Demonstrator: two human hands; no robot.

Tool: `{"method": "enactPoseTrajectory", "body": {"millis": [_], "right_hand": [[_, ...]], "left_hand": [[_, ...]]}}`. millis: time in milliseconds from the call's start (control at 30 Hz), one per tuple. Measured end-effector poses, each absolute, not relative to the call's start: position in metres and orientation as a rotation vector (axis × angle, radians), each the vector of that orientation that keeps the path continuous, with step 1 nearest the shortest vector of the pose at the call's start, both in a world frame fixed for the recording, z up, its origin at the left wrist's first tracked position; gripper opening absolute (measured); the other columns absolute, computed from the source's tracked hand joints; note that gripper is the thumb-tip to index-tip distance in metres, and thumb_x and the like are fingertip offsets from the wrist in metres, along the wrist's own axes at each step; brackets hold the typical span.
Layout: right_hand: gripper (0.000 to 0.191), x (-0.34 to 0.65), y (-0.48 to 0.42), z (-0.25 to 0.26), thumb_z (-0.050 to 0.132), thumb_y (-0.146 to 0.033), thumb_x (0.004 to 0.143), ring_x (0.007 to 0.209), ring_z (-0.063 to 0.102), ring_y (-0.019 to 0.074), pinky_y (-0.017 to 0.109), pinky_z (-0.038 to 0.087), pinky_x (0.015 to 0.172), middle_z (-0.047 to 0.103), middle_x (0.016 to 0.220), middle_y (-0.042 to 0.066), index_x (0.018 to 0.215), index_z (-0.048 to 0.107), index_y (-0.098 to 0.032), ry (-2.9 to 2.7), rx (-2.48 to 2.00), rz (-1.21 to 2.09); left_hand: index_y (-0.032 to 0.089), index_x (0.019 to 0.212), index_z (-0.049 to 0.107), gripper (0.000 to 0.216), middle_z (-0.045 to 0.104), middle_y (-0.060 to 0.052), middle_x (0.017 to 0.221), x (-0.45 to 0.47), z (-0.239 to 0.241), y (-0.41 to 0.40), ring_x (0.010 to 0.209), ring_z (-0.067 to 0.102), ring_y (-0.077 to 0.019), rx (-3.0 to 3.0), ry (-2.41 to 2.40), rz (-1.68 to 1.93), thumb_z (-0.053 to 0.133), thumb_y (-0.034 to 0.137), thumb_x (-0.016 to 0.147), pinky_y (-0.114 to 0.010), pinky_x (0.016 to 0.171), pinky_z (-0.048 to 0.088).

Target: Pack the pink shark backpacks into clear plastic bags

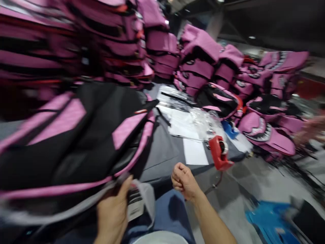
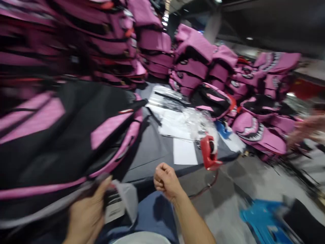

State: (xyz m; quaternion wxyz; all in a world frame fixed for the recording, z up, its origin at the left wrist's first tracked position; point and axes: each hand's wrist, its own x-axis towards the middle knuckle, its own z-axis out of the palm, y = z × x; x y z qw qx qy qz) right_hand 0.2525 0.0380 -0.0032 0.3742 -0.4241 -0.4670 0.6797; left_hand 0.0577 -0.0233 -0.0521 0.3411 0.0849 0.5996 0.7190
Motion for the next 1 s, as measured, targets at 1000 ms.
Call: {"method": "enactPoseTrajectory", "body": {"millis": [1000], "right_hand": [[0.016,0.133,0.073,-0.017,0.055,-0.027,0.082,0.071,0.059,0.0146,0.025,0.045,0.069,0.069,0.077,0.001,0.082,0.067,-0.016,-2.063,-0.826,1.532]], "left_hand": [[0.022,0.111,0.071,0.066,0.071,-0.009,0.126,0.054,-0.052,-0.022,0.130,0.057,-0.0316,0.013,1.277,1.939,0.089,0.058,0.059,-0.048,0.121,0.033]]}}
